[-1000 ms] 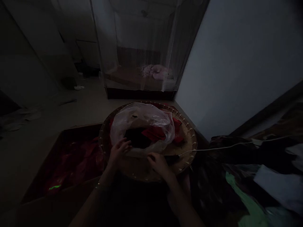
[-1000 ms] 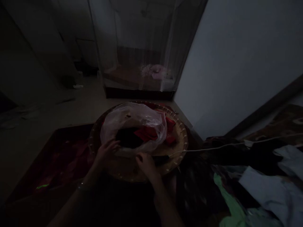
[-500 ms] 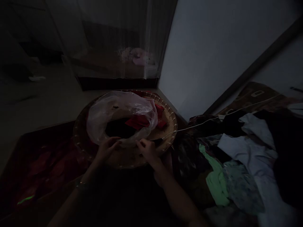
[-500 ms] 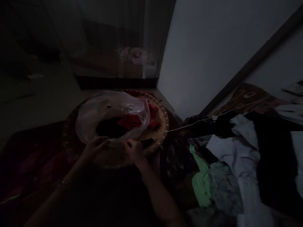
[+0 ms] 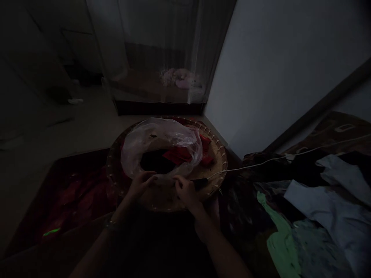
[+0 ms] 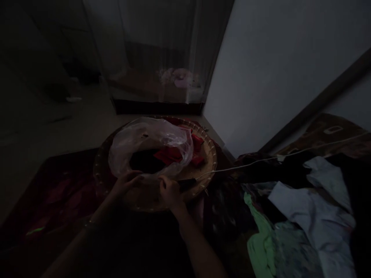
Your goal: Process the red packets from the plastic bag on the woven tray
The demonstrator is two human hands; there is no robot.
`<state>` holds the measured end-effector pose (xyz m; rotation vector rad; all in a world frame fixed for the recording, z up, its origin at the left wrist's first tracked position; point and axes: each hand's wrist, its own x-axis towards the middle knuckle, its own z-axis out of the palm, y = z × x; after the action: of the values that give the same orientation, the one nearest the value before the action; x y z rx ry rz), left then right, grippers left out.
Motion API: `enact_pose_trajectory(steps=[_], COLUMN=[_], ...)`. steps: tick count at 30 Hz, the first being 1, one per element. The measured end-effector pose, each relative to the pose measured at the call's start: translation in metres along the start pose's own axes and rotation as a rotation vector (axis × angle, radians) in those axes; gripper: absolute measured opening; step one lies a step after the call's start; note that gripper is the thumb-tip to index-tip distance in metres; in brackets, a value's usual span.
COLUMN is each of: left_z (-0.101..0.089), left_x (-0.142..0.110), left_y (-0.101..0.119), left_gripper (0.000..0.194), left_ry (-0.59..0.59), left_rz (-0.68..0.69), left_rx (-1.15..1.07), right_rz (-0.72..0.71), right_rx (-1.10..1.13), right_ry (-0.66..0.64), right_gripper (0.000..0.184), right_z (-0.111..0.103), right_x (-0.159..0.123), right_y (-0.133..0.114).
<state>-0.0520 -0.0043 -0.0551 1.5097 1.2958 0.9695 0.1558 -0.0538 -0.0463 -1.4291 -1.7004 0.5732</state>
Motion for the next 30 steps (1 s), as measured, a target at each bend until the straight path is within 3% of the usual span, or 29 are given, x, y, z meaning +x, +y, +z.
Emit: enact_pose_trajectory(steps=[5, 10, 14, 16, 18, 22, 26, 30], left_z=[0.001, -0.002, 0.0, 0.004, 0.009, 0.015, 0.014, 0.014], left_x=[-0.002, -0.004, -0.005, -0.006, -0.006, -0.006, -0.007, -0.008], left_y=[-0.001, -0.001, -0.003, -0.006, -0.01, -0.011, -0.004, 0.001], left_gripper=[0.042, 0.034, 0.026, 0.027, 0.031, 0.027, 0.022, 0.023], left_ry=[0.015, 0.082, 0.164, 0.146, 0.059, -0.07, -0.09, -0.081], left_rz=[-0.003, 0.02, 0.186, 0.301, 0.368, 0.36, 0.334, 0.268], left_rx=[-0.023, 0.034, 0.256, 0.432, 0.583, 0.732, 0.755, 0.764], right_rz=[-0.021, -0.019, -0.083, -0.112, -0.164, -0.266, -0.172, -0.079], right_rx=[-0.016, 0.009, -0.067, -0.109, -0.15, -0.295, -0.551, -0.655], right_ry=[-0.069, 0.014, 0.122, 0.119, 0.075, -0.024, -0.161, -0.245], right_gripper=[0.033, 0.032, 0.024, 0.022, 0.021, 0.022, 0.021, 0.022], right_z=[0.005, -0.004, -0.02, -0.025, -0.026, -0.018, -0.011, -0.011], right_x=[0.0, 0.001, 0.006, 0.012, 0.025, 0.075, 0.134, 0.161], right_y=[0.005, 0.013, 0.023, 0.029, 0.032, 0.036, 0.041, 0.051])
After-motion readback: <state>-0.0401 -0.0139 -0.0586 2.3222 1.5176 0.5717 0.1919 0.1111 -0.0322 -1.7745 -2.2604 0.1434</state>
